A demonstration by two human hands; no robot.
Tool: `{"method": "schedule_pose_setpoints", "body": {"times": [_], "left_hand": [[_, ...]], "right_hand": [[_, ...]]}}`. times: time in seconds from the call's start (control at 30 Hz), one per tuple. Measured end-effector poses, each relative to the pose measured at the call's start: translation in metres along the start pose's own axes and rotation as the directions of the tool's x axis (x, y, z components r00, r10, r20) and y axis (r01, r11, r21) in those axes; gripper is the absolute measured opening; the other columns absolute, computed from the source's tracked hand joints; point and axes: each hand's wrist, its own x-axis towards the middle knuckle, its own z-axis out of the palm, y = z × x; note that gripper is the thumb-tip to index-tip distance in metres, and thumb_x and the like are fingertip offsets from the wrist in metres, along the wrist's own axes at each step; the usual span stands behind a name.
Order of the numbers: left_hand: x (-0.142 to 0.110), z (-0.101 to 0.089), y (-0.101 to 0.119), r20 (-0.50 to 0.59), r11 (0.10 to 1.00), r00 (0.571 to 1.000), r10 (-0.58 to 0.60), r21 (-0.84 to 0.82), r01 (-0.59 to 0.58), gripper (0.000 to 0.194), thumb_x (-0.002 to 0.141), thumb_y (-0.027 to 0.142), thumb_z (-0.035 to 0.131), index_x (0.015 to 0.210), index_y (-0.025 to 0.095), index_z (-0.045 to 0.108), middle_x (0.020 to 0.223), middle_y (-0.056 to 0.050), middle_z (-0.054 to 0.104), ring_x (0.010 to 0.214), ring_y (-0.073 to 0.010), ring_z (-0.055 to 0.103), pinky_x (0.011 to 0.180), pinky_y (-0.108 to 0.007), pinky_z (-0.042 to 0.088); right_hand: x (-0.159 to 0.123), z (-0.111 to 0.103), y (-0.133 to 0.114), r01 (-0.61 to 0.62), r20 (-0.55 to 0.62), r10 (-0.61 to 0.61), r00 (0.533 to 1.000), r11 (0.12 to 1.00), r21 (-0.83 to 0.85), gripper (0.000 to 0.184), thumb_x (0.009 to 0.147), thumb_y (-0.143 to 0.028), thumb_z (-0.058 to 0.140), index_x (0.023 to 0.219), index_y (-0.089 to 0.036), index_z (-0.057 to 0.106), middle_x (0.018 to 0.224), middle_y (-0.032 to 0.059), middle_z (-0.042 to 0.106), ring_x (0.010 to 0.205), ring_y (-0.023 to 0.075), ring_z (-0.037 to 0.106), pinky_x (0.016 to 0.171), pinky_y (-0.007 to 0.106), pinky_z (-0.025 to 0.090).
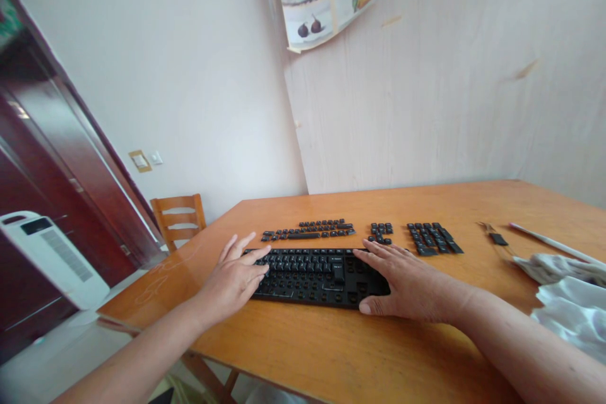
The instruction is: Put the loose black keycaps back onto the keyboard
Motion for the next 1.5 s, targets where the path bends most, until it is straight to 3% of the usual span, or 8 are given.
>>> {"method": "schedule_pose_setpoints", "body": {"times": [0.4, 0.67, 1.0, 1.23, 1.5], "left_hand": [[-0.006, -0.002, 0.008, 0.088, 0.997, 0.996, 0.031, 0.062, -0.036, 0.03, 0.088, 0.022, 0.052, 0.107, 0.026, 0.074, 0.147, 0.001, 0.051, 0.148, -0.0336, 0.019, 0.12, -0.065, 0.006], [-0.006, -0.005, 0.004, 0.0, 0.996, 0.997, -0.083, 0.046, 0.083, 0.035, 0.082, 0.014, 0.051, 0.1, 0.03, 0.077, 0.143, 0.002, 0.055, 0.147, -0.033, 0.021, 0.119, -0.066, 0.008], [-0.004, -0.004, 0.004, 0.033, 0.994, 0.993, -0.11, -0.002, 0.11, 0.03, 0.08, 0.013, 0.053, 0.086, 0.031, 0.076, 0.139, 0.005, 0.058, 0.144, -0.0327, 0.024, 0.117, -0.066, 0.008], [0.035, 0.0, -0.018, -0.062, 0.98, 0.98, -0.188, -0.076, 0.183, 0.022, 0.087, 0.029, 0.055, 0.094, 0.029, 0.076, 0.135, -0.001, 0.061, 0.142, -0.0319, 0.029, 0.115, -0.06, 0.023], [0.117, 0.051, -0.053, 0.024, 0.96, 0.969, -0.245, -0.13, 0.246, 0.017, 0.081, 0.032, 0.065, 0.09, 0.028, 0.078, 0.127, -0.003, 0.066, 0.137, -0.0296, 0.039, 0.113, -0.052, 0.032]], "right_hand": [[0.001, 0.004, 0.006, 0.031, -0.013, -0.032, 0.999, 0.999, -0.026, 0.102, 0.072, -0.081, 0.057, 0.154, -0.026, 0.033, 0.161, 0.0113, 0.023, 0.145, 0.0413, 0.022, 0.116, 0.06, 0.024], [0.001, 0.002, 0.004, 0.037, -0.016, -0.037, 0.999, 0.999, -0.007, 0.103, 0.071, -0.08, 0.058, 0.153, -0.024, 0.035, 0.159, 0.0134, 0.026, 0.144, 0.0417, 0.023, 0.116, 0.06, 0.023], [0.0, 0.0, 0.0, 0.005, 0.007, -0.005, 1.0, 1.0, 0.0, 0.105, 0.07, -0.08, 0.059, 0.154, -0.022, 0.034, 0.161, 0.0134, 0.023, 0.145, 0.0414, 0.02, 0.117, 0.059, 0.021], [-0.001, 0.003, 0.004, 0.046, -0.019, -0.046, 0.999, 0.999, 0.009, 0.101, 0.071, -0.079, 0.06, 0.154, -0.026, 0.034, 0.16, 0.0123, 0.023, 0.145, 0.0416, 0.022, 0.117, 0.061, 0.021], [-0.002, 0.005, 0.005, 0.02, -0.022, -0.019, 1.0, 0.999, 0.042, 0.104, 0.068, -0.078, 0.064, 0.153, -0.028, 0.033, 0.161, 0.0117, 0.021, 0.145, 0.0424, 0.02, 0.117, 0.062, 0.02]]}}
